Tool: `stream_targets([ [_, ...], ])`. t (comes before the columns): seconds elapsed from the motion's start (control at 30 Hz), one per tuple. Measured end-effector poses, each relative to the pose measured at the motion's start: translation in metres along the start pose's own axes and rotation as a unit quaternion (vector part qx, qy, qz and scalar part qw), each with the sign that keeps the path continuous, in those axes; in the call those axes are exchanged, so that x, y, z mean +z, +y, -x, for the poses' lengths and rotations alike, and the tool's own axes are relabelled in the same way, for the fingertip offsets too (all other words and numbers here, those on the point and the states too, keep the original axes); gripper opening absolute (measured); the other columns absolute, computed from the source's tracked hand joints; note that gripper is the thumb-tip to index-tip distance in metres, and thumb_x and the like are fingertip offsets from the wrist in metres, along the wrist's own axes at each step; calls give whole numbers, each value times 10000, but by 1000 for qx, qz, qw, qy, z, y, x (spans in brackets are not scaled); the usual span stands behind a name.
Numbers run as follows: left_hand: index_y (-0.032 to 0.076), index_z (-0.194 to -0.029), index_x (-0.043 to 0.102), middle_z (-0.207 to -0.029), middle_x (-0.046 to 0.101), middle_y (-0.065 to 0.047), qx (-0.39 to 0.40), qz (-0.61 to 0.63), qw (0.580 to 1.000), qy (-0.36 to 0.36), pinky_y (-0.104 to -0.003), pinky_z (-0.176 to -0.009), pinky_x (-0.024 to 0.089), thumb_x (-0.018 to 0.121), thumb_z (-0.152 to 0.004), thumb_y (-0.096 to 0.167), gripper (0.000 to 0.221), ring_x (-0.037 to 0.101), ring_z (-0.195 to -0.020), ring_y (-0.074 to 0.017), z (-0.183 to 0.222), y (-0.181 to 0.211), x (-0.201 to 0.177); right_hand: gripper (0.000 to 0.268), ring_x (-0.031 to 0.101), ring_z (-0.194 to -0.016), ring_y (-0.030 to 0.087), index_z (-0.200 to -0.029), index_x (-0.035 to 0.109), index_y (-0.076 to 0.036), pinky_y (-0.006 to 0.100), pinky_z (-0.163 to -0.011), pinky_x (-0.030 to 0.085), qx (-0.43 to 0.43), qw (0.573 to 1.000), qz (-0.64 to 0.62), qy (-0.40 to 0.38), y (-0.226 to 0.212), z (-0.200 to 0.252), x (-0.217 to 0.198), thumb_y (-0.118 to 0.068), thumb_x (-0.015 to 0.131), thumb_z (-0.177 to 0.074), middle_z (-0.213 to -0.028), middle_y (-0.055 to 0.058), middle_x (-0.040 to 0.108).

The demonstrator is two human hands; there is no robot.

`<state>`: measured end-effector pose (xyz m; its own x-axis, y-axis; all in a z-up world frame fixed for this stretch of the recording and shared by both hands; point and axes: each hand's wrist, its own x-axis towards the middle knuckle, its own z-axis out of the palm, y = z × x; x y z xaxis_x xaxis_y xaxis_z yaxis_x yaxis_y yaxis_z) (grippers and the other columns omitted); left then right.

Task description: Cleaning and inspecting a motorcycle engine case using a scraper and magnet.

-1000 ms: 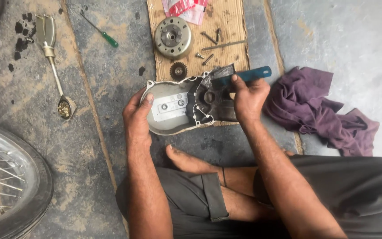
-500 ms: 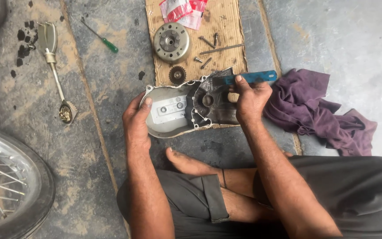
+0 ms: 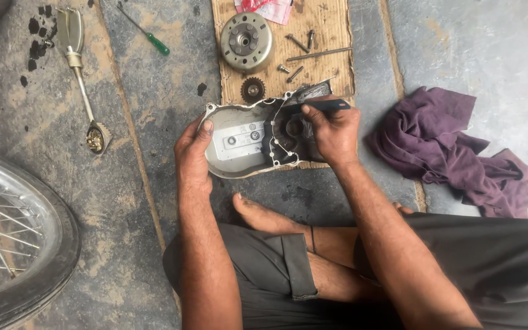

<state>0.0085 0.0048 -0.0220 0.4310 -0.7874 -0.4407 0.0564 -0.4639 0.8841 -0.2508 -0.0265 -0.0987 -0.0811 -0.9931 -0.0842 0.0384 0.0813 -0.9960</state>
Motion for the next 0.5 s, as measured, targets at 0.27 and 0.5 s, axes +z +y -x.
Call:
stream_targets([
  [0.27,9,-1336,666,-1248,735,-192,45,-16,999,-11,-450,-1059,524,794,-847,432,659,680,-1219,-283,5,2,4,49,725,-746,117,-949,752,11,279,-660,601,24,999,24,42,1,-4,16,-36,755,-940,-863,86,779],
  [0.5,-1,-1347,651,-1260,733,-186,35,-7,999,-17,-419,-1046,524,789,-858,427,664,685,-1202,-282,7,3,4,70,678,-715,119,-913,740,40,275,-626,540,-11,998,-4,66,11,5,26,-20,754,-947,-818,84,762],
])
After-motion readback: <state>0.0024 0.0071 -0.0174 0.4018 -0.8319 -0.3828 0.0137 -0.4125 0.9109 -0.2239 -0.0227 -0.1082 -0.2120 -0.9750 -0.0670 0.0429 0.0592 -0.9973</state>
